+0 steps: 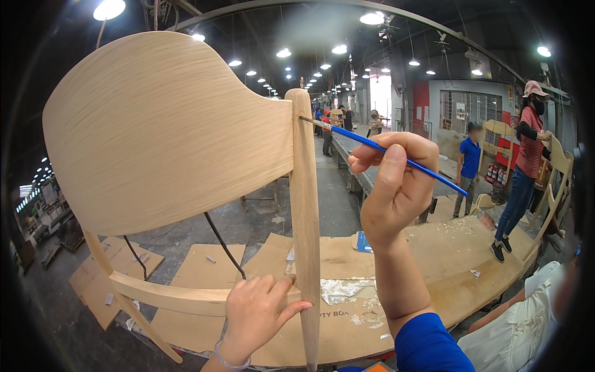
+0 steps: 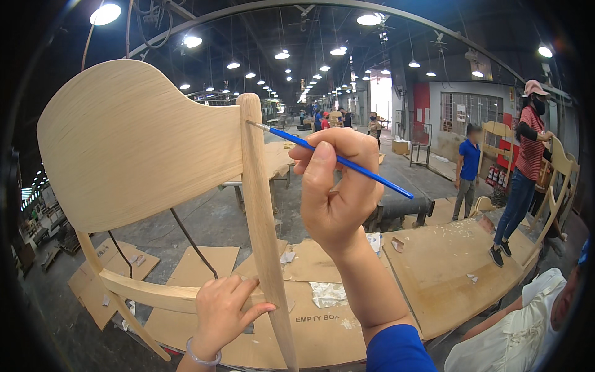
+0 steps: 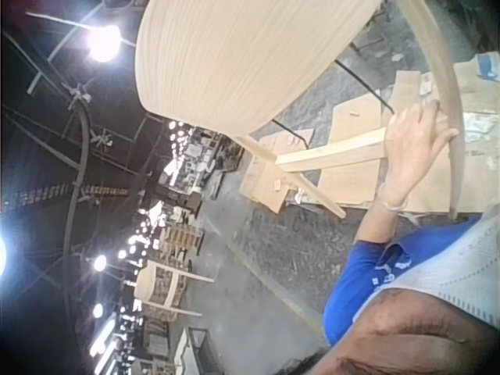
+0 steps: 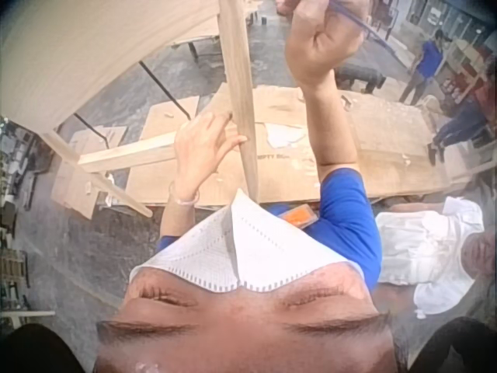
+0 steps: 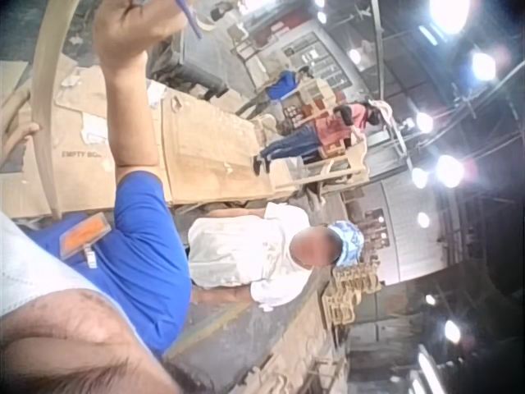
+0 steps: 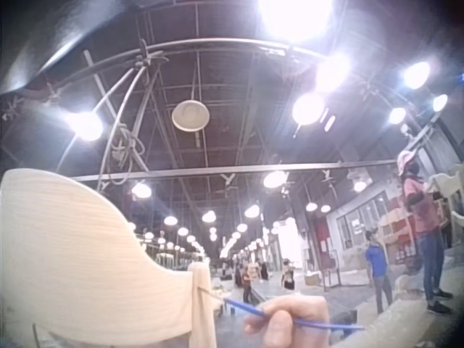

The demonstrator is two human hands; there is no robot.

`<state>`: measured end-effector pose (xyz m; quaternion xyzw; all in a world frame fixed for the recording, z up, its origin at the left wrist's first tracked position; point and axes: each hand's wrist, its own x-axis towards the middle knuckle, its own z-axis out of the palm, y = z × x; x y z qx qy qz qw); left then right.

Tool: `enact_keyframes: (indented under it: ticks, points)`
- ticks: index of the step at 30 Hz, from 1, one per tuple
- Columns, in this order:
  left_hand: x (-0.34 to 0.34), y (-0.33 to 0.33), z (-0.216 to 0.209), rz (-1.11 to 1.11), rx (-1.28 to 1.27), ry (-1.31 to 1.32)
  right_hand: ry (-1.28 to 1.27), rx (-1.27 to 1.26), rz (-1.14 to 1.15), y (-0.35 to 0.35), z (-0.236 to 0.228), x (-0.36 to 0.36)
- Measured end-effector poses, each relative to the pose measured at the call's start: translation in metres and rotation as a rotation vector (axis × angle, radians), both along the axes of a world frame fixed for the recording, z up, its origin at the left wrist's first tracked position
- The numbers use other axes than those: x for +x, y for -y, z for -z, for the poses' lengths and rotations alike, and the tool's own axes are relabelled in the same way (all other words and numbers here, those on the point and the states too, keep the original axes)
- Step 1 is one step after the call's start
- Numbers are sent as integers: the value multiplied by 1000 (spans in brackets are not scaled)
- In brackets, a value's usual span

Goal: The person applies a finish to a wooden chair using a small brush and a putty knife, focusing on the joints and edges of the chair back and legs. The person repeatedly dips the brush into a small container and works on specific areas of the chair.

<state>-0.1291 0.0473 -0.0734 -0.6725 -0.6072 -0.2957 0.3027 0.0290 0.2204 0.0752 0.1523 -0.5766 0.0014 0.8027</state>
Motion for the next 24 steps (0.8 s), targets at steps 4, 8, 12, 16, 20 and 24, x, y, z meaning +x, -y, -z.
enact_keyframes:
  ticks: [4,8,12,16,20,24]
  points:
    - [-5,4,0,-19,-18,17,1,-11,49,5,1,-5]
    - [-7,6,1,-26,-13,18,-9,8,-7,5,0,-8]
    - [-9,7,3,-27,-2,13,-17,12,-18,4,-1,-11]
    - [-10,7,3,-24,2,18,-17,14,-35,3,0,-13]
    - [-11,7,4,-20,4,26,-12,-6,-26,3,0,-13]
    - [-10,7,3,-28,5,14,-6,6,-26,3,0,-14]
